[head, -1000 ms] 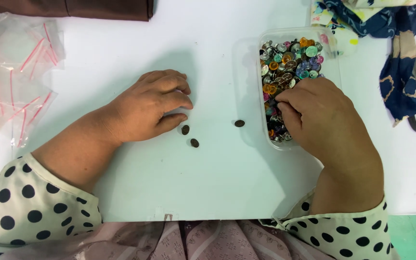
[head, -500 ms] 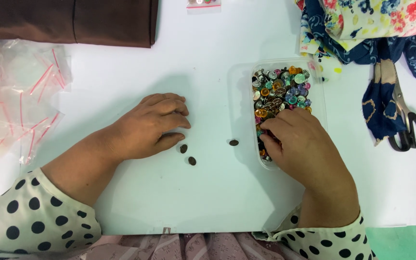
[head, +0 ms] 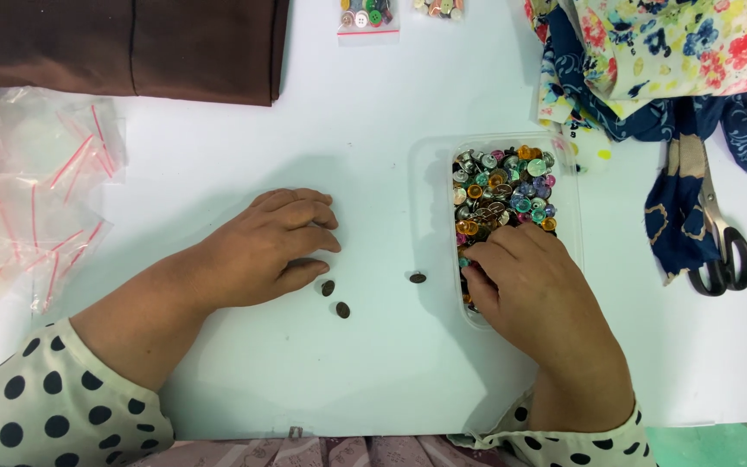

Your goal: Sorting various colored buttons from a container and placing them into groups and small bags

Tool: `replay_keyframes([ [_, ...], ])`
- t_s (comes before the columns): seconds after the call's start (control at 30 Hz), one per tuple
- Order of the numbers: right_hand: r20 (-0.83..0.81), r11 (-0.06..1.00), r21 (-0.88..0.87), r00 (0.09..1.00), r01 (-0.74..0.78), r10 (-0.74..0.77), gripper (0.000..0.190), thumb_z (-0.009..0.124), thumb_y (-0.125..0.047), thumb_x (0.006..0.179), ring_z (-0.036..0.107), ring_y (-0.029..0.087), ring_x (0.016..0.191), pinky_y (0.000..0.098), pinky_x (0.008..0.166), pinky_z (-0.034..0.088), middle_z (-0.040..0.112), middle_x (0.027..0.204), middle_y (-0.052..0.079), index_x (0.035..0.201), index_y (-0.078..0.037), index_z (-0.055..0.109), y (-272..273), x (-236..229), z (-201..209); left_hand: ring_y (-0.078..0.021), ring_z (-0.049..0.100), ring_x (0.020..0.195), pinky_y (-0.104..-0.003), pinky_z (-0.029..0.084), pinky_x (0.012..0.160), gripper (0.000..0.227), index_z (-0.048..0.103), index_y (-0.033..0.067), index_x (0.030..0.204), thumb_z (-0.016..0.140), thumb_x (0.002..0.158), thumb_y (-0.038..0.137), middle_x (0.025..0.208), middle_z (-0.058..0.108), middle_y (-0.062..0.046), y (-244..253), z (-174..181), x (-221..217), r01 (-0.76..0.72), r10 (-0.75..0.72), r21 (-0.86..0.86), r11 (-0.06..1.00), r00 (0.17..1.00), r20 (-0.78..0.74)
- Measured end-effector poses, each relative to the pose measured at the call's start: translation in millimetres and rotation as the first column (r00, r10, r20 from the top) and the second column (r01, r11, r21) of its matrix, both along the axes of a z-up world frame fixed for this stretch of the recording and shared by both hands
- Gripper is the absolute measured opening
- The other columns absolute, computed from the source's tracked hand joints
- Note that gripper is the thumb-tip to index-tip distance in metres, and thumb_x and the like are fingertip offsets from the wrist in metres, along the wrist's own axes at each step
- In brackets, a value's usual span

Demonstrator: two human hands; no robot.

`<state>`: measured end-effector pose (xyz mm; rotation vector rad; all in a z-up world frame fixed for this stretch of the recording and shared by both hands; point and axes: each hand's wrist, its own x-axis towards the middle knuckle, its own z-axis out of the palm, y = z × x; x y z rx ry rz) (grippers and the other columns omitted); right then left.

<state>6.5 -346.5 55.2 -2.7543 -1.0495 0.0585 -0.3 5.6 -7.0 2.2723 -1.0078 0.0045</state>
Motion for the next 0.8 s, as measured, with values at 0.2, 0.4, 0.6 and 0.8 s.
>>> replay_keyframes([
  [0.2, 0.052, 0.990, 0.108, 0.994, 0.090, -0.096, 0.015, 0.070, -0.012, 0.093, 0.060, 0.032, 0.085, 0.0456, 0.080, 0.050, 0.066, 0.093, 0.010, 0.106, -0.006, 0.072, -12, 4, 6, -0.0315, 0.054, 0.134, -0.046, 0.044, 0.110, 0.023, 0.071, 0.0144, 0.112, 0.074, 0.091, 0.023, 0.122, 0.064, -0.003, 0, -1, -1, -0.005, 0.005, 0.013, 1.000, 1.000, -0.013],
  [0.4, 0.169, 0.975, 0.177, 0.971, 0.136, -0.167, 0.024, 0.069, -0.004, 0.096, 0.062, 0.035, 0.092, 0.0466, 0.087, 0.050, 0.069, 0.101, 0.015, 0.119, 0.000, 0.073, -22, 12, 5, -0.0322, 0.054, 0.134, -0.046, 0.043, 0.109, 0.024, 0.071, 0.0140, 0.113, 0.075, 0.091, 0.022, 0.122, 0.064, -0.004, 0, -2, -1, -0.003, 0.003, 0.005, 1.000, 1.000, -0.014],
  [0.6, 0.185, 0.975, 0.173, 0.968, 0.138, -0.170, 0.022, 0.069, -0.005, 0.098, 0.062, 0.033, 0.090, 0.0458, 0.083, 0.051, 0.069, 0.098, 0.013, 0.118, 0.000, 0.074, -23, 13, 0, -0.0327, 0.053, 0.135, -0.047, 0.042, 0.111, 0.023, 0.071, 0.0136, 0.113, 0.074, 0.091, 0.021, 0.122, 0.063, -0.004, 0, -2, -2, -0.006, 0.007, 0.005, 1.000, 1.000, -0.029],
  [0.8, 0.169, 0.978, 0.152, 0.971, 0.145, -0.171, 0.022, 0.071, -0.008, 0.097, 0.063, 0.032, 0.088, 0.0456, 0.080, 0.050, 0.069, 0.095, 0.012, 0.118, -0.002, 0.074, -23, 14, -3, -0.0334, 0.053, 0.135, -0.048, 0.042, 0.111, 0.023, 0.070, 0.0143, 0.112, 0.075, 0.090, 0.021, 0.121, 0.063, -0.004, 0, -4, -2, -0.002, 0.002, 0.005, 1.000, 1.000, -0.022],
])
